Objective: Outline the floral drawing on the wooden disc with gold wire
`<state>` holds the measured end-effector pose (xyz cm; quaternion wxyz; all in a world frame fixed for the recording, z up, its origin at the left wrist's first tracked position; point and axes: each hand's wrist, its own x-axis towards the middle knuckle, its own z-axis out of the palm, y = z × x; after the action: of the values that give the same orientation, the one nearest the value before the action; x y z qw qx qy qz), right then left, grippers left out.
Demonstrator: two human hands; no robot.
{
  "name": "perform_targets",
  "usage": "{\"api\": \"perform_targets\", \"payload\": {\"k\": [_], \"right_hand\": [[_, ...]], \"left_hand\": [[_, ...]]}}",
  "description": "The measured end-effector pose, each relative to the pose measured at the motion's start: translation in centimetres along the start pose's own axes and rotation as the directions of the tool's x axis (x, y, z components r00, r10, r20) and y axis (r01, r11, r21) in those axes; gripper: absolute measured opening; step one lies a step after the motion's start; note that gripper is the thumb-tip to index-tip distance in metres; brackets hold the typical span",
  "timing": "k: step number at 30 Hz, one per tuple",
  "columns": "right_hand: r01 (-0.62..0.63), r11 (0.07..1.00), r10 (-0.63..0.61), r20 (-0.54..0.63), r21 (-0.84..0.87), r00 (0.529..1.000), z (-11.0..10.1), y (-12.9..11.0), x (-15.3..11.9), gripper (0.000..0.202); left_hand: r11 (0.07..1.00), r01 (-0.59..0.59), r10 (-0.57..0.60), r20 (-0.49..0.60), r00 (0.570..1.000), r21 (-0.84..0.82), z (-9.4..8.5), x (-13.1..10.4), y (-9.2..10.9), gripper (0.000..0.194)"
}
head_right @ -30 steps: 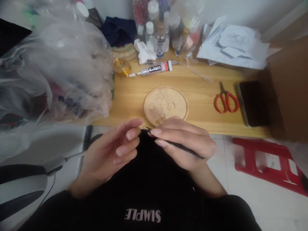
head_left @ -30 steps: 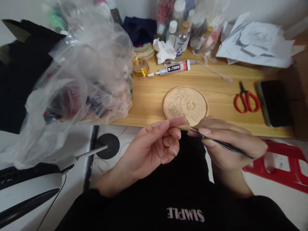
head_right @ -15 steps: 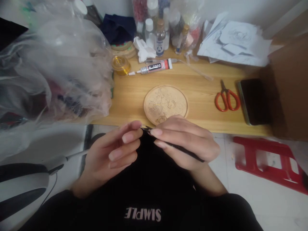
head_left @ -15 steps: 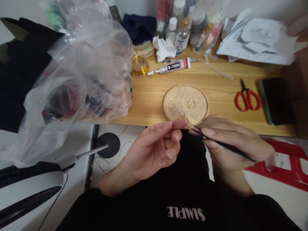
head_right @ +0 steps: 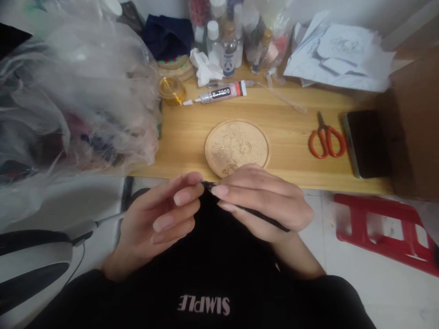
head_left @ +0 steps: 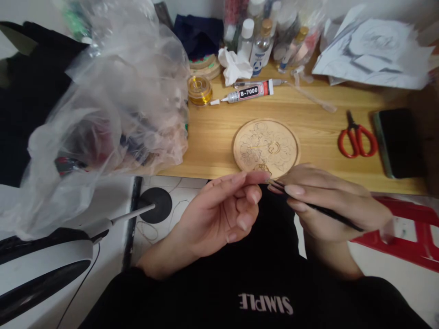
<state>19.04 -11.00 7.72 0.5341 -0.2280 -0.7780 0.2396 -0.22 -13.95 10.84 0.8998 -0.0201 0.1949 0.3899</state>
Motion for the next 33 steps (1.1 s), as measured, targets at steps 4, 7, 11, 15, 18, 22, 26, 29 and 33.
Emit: {"api": "perform_targets", "payload": {"k": [4,7,11,15,18,22,26,29,33], "right_hand": [[-0.025,1.000,0.025,0.007,-0.014,1.000,-0.14,-0.04,0.33,0.041],[0.006,1.000,-0.006,0.018,-0.003,1.000,-0.23,0.09,0.32,0.041],[0.023,1.000,-0.024,0.047,0.019,0.999,-0.35,0.33,-0.08,0.042],[0.001,1.000,-0.001,0.029,-0.004,1.000,-0.37,0.06,-0.04,0.042],[-0.029,1.000,0.029,0.037,-0.005,0.999,-0.39,-0.26,0.15,0.042],[-0.040,0.998,0.039,0.043,0.045,0.998,-0.40,-0.25,-0.09,0.044],[-0.061,0.995,0.059,0.028,0.079,0.998,-0.28,-0.11,-0.33,0.041],[-0.069,0.993,0.069,0.005,0.101,0.998,-0.23,-0.24,-0.22,0.039],[-0.115,0.987,0.111,0.046,0.116,0.993,-0.20,-0.44,-0.15,0.040]], "left_hand": [[1.000,0.001,-0.001,-0.002,1.000,0.006,0.00,0.02,0.00,0.011],[1.000,0.002,-0.002,0.000,1.000,0.006,-0.04,-0.03,0.02,0.012],[1.000,0.003,-0.003,0.002,1.000,0.009,-0.04,-0.05,0.04,0.012],[1.000,0.006,-0.006,-0.013,1.000,0.014,-0.06,0.04,0.08,0.011],[1.000,0.002,-0.001,-0.016,1.000,0.030,-0.10,0.08,0.08,0.011],[0.998,-0.018,0.020,-0.028,0.999,0.059,-0.09,0.11,0.02,0.010],[0.996,-0.018,0.021,-0.031,0.999,0.085,-0.10,0.14,-0.05,0.011],[0.997,-0.020,0.022,-0.027,0.999,0.077,-0.16,0.14,-0.13,0.010],[0.998,-0.012,0.014,-0.029,0.999,0.066,-0.15,0.15,-0.17,0.012]]}}
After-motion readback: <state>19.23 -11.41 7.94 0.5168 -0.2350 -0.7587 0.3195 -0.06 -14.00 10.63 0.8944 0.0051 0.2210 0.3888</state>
